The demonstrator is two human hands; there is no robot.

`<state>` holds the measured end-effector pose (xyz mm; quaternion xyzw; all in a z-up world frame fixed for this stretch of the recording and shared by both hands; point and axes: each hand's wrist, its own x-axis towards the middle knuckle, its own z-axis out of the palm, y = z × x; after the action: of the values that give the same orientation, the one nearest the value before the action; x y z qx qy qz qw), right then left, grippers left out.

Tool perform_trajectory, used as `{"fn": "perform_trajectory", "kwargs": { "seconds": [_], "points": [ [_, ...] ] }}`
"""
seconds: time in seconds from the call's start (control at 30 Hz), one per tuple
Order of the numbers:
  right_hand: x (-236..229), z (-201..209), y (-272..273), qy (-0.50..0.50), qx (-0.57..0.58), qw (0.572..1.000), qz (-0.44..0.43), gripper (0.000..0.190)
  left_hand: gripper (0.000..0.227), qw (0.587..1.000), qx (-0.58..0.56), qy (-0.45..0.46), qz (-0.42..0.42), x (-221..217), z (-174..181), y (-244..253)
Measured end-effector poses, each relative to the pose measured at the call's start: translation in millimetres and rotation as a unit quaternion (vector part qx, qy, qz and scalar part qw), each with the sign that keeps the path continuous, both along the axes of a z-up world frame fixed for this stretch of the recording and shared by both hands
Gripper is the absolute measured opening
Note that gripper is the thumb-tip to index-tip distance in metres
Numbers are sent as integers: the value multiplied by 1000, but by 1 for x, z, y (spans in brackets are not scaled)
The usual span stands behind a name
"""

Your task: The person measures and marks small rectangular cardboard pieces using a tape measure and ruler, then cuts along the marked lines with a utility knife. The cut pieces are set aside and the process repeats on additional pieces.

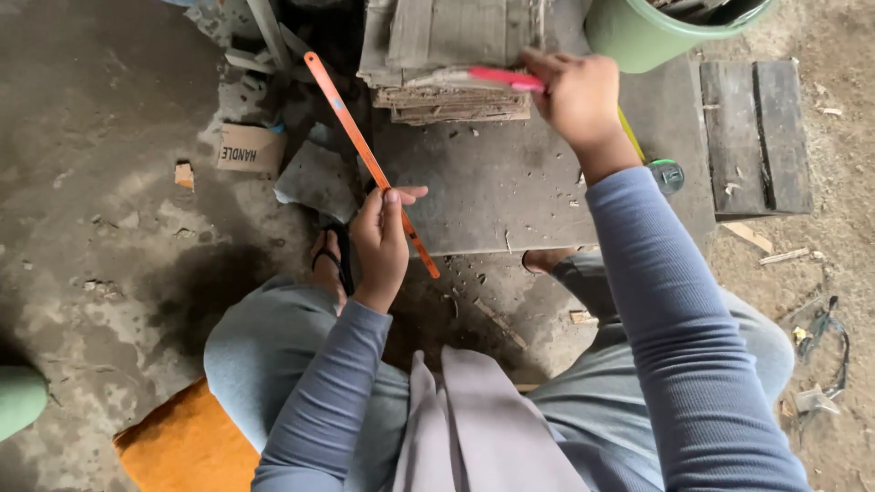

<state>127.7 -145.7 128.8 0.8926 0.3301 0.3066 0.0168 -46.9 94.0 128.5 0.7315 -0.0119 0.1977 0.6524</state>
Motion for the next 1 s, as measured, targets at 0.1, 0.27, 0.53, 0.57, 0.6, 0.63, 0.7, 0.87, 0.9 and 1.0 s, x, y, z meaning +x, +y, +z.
{"fn": "perform_trajectory", "kwargs": {
  "seconds": [0.1,0.27,0.53,0.57,0.6,0.63,0.7,0.87,0.9,1.0],
  "points": [
    [-16,20,4,-67,164,984,-21,27,29,1000,-9,-2,6,0,-1,-1],
    [-7,2,-17,36,189,981,-33,27,30,1000,14,-6,6,2,-10,-5],
    [1,-15,12,197,146,965,-97,42,27,1000,3,20,10,5,-14,-11],
    [2,-12,18,220,177,941,-184,29,27,1000,-1,21,6,6,-13,-10],
    [2,-9,23,243,204,909,-270,31,27,1000,-7,22,2,6,-12,-10],
    [2,-3,28,243,201,910,-268,31,27,1000,-9,22,4,7,-11,-10],
    [-2,6,38,320,182,865,-341,22,26,1000,-4,27,0,7,-9,-9],
    [9,1,55,294,109,858,-406,35,26,999,-15,25,-15,9,-13,-10],
    [9,1,60,293,110,858,-408,38,26,1000,-16,19,-17,9,-15,-9],
    [18,1,65,328,121,833,-429,49,26,1000,-9,25,-16,8,-11,-10]
  ]
}}
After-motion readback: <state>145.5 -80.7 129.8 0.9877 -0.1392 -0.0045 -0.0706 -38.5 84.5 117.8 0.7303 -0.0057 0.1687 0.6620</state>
